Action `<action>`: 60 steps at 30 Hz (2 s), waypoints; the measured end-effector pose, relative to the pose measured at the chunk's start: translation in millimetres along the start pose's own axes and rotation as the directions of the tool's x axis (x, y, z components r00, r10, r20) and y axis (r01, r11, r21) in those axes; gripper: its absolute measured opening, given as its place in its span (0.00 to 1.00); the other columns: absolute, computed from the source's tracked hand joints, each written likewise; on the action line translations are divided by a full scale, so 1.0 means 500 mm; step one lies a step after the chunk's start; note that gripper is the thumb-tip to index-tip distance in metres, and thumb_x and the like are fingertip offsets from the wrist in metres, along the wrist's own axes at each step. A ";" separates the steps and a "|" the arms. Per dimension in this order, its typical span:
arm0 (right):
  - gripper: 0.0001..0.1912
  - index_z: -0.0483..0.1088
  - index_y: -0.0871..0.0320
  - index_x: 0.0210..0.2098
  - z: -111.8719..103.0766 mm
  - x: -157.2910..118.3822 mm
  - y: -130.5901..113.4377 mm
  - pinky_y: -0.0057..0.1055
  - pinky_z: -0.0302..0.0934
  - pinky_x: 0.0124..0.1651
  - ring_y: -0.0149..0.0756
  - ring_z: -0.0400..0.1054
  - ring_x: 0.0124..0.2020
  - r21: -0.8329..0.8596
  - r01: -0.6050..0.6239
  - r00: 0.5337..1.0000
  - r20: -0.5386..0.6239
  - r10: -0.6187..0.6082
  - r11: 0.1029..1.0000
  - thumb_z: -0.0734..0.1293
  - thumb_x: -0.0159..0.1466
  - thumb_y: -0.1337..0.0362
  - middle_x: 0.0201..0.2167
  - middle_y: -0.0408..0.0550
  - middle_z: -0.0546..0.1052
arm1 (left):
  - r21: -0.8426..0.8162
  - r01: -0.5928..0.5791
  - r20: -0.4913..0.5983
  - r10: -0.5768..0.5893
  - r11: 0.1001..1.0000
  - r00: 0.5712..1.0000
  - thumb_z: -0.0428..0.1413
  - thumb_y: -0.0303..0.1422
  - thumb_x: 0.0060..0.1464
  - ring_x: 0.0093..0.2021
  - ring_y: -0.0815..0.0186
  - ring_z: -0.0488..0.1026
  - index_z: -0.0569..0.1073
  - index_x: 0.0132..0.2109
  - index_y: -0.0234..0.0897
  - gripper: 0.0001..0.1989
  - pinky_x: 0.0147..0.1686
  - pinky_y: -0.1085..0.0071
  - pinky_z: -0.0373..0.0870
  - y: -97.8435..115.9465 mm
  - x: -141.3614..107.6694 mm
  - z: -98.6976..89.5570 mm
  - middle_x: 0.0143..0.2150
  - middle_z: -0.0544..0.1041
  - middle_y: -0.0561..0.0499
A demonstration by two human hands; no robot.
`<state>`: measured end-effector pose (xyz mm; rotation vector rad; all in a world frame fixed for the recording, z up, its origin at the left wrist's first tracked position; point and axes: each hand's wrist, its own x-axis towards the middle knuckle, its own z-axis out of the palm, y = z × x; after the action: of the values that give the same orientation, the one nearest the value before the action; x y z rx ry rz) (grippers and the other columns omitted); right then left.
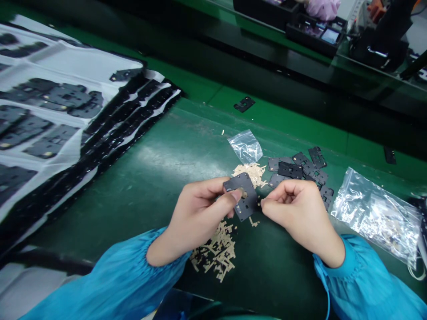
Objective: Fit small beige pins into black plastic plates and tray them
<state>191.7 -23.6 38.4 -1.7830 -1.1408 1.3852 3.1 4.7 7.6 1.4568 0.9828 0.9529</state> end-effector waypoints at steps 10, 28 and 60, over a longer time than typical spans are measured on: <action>0.06 0.76 0.57 0.20 0.000 0.002 0.002 0.27 0.60 0.24 0.31 0.66 0.22 0.007 0.001 1.000 -0.004 -0.001 1.000 0.74 0.50 0.62 0.23 0.47 0.80 | 0.002 0.004 -0.005 -0.004 1.000 1.000 0.52 0.28 0.58 0.20 0.73 0.63 0.68 0.22 0.36 0.16 0.20 0.75 0.59 0.001 0.000 -0.001 0.18 0.67 0.57; 0.05 0.78 0.57 0.20 -0.001 0.012 0.003 0.25 0.59 0.24 0.28 0.66 0.22 0.099 -0.037 0.997 0.071 0.030 0.994 0.75 0.49 0.64 0.21 0.45 0.80 | -0.028 0.029 -0.010 -0.029 0.999 1.000 0.53 0.28 0.58 0.19 0.73 0.62 0.67 0.21 0.37 0.16 0.20 0.75 0.58 -0.004 0.001 0.003 0.17 0.66 0.57; 0.07 0.77 0.58 0.21 0.001 0.010 0.003 0.27 0.58 0.26 0.29 0.65 0.22 0.125 -0.039 0.995 0.095 0.028 0.991 0.77 0.49 0.63 0.21 0.45 0.79 | -0.205 0.176 0.075 -0.164 0.963 0.984 0.56 0.32 0.55 0.20 0.73 0.66 0.72 0.24 0.36 0.12 0.20 0.77 0.64 -0.002 0.008 -0.005 0.20 0.70 0.55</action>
<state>192.1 -19.6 34.6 -1.6700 -1.0494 1.5401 2.2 9.4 6.9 1.1959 0.9193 0.8578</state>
